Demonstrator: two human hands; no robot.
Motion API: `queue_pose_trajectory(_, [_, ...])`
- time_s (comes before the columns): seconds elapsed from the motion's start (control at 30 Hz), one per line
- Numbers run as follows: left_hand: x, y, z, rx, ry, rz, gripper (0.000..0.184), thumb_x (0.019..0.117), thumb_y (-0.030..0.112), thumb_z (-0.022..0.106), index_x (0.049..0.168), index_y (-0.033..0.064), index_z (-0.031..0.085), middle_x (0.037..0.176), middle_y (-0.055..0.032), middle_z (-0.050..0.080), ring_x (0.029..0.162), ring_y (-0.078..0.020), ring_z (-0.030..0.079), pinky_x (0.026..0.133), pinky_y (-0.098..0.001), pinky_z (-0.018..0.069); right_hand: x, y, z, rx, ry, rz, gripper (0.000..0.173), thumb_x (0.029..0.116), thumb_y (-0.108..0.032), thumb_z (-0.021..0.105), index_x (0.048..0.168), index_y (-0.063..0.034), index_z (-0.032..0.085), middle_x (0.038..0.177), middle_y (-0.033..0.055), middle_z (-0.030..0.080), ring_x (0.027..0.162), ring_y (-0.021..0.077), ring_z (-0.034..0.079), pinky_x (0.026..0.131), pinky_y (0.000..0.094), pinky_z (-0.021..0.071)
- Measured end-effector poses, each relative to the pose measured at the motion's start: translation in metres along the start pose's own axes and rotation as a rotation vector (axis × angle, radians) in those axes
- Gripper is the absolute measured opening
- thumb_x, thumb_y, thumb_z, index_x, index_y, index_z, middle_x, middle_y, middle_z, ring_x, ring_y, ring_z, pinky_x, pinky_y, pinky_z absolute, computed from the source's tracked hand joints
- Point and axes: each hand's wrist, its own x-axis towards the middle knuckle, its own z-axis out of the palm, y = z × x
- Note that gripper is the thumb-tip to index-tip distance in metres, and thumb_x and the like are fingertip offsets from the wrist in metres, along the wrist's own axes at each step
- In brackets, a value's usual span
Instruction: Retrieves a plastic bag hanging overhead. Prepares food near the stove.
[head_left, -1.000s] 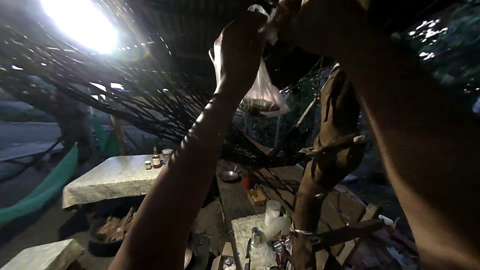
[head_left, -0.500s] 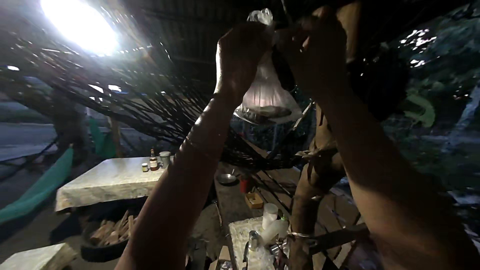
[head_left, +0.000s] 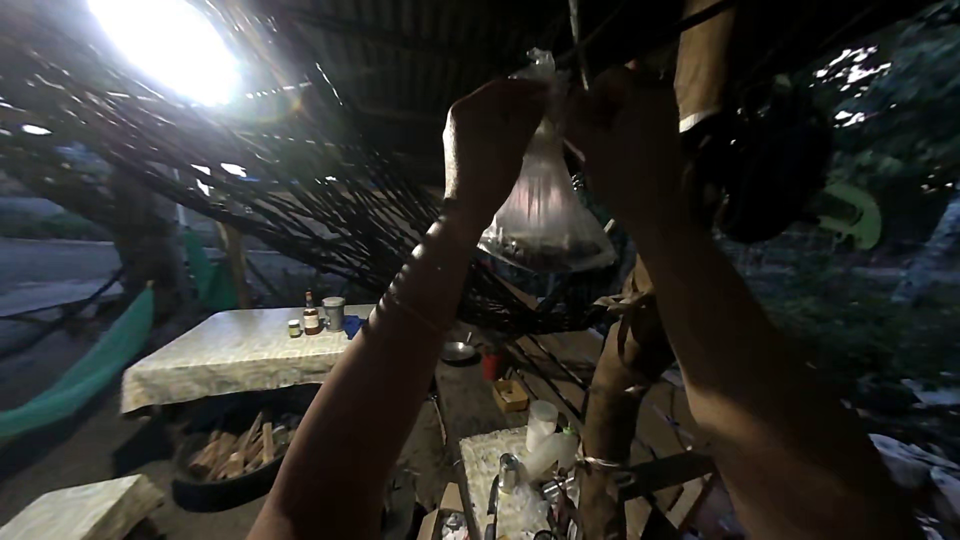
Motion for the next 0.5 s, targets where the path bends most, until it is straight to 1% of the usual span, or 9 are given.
queue_pose_trajectory(0.03, [0.000, 0.000, 0.000, -0.001, 0.000, -0.002, 0.017, 0.0976, 0.013, 0.065, 0.108, 0.0044, 0.075, 0.102, -0.0020, 0.074, 0.090, -0.0025, 0.067, 0.083, -0.0225, 0.0535, -0.005, 0.001, 0.001, 0.000, 0.002, -0.002, 0.032, 0.1017, -0.022, 0.061, 0.121, 0.0032, 0.066, 0.125, 0.0223, 0.060, 0.111, 0.0259, 0.059, 0.098, 0.0384, 0.0464])
queue_pose_trajectory(0.07, [-0.001, -0.001, 0.000, -0.016, -0.004, -0.012, 0.016, 0.0977, 0.013, 0.065, 0.106, 0.0032, 0.074, 0.098, -0.0012, 0.073, 0.086, -0.0011, 0.065, 0.079, -0.0207, 0.0531, -0.009, 0.003, 0.002, 0.002, 0.019, -0.012, 0.032, 0.1021, -0.021, 0.060, 0.120, 0.0043, 0.065, 0.125, 0.0236, 0.060, 0.110, 0.0261, 0.060, 0.097, 0.0384, 0.0467])
queue_pose_trajectory(0.13, [-0.006, 0.003, 0.000, -0.076, -0.042, -0.087, 0.015, 0.0984, 0.014, 0.066, 0.106, 0.0034, 0.072, 0.095, 0.0012, 0.071, 0.082, 0.0000, 0.064, 0.076, -0.0203, 0.0538, -0.018, 0.008, 0.007, 0.017, 0.073, -0.024, 0.029, 0.1025, -0.022, 0.060, 0.117, 0.0023, 0.068, 0.122, 0.0216, 0.062, 0.105, 0.0221, 0.062, 0.094, 0.0348, 0.0488])
queue_pose_trajectory(0.23, [-0.018, 0.007, 0.001, -0.173, -0.088, -0.151, 0.017, 0.0983, 0.014, 0.067, 0.111, 0.0038, 0.072, 0.096, 0.0021, 0.072, 0.081, 0.0002, 0.065, 0.074, -0.0202, 0.0544, -0.034, 0.011, 0.008, 0.053, 0.103, 0.014, 0.030, 0.1013, -0.019, 0.060, 0.119, 0.0031, 0.067, 0.116, 0.0216, 0.066, 0.102, 0.0235, 0.064, 0.092, 0.0376, 0.0495])
queue_pose_trajectory(0.27, [-0.021, 0.008, 0.002, -0.190, -0.102, -0.169, 0.019, 0.0976, 0.013, 0.067, 0.114, 0.0043, 0.071, 0.096, 0.0021, 0.072, 0.080, 0.0002, 0.064, 0.072, -0.0196, 0.0542, -0.037, 0.012, 0.009, 0.060, 0.116, 0.021, 0.029, 0.1003, -0.019, 0.062, 0.118, 0.0033, 0.068, 0.116, 0.0221, 0.065, 0.100, 0.0230, 0.063, 0.089, 0.0362, 0.0500])
queue_pose_trajectory(0.33, [-0.024, 0.009, 0.004, -0.233, -0.125, -0.188, 0.021, 0.0959, 0.010, 0.069, 0.116, 0.0031, 0.069, 0.100, -0.0008, 0.071, 0.083, -0.0030, 0.066, 0.073, -0.0210, 0.0557, -0.043, 0.014, 0.011, 0.057, 0.145, 0.007, 0.030, 0.0998, -0.019, 0.063, 0.117, 0.0044, 0.068, 0.117, 0.0233, 0.063, 0.098, 0.0216, 0.062, 0.087, 0.0325, 0.0506])
queue_pose_trajectory(0.37, [-0.025, 0.010, 0.004, -0.224, -0.126, -0.197, 0.022, 0.0943, 0.010, 0.070, 0.115, 0.0037, 0.069, 0.100, -0.0016, 0.071, 0.084, -0.0045, 0.067, 0.074, -0.0220, 0.0561, -0.044, 0.016, 0.015, 0.055, 0.182, -0.024, 0.027, 0.0991, -0.018, 0.062, 0.112, 0.0044, 0.069, 0.109, 0.0206, 0.063, 0.091, 0.0175, 0.060, 0.082, 0.0282, 0.0492])
queue_pose_trajectory(0.4, [-0.025, 0.010, 0.005, -0.213, -0.118, -0.200, 0.022, 0.0927, 0.010, 0.072, 0.114, 0.0042, 0.069, 0.098, -0.0017, 0.071, 0.083, -0.0050, 0.067, 0.073, -0.0223, 0.0564, -0.046, 0.018, 0.017, 0.063, 0.204, -0.033, 0.026, 0.0989, -0.018, 0.062, 0.110, 0.0047, 0.070, 0.107, 0.0198, 0.063, 0.088, 0.0156, 0.059, 0.079, 0.0267, 0.0485])
queue_pose_trajectory(0.5, [-0.026, 0.014, 0.008, -0.174, -0.111, -0.198, 0.024, 0.0905, 0.009, 0.075, 0.112, 0.0037, 0.065, 0.095, -0.0012, 0.070, 0.084, -0.0047, 0.067, 0.076, -0.0226, 0.0568, -0.052, 0.022, 0.018, 0.133, 0.205, 0.014, 0.029, 0.1007, -0.020, 0.062, 0.114, 0.0045, 0.069, 0.110, 0.0181, 0.063, 0.089, 0.0111, 0.060, 0.080, 0.0233, 0.0500])
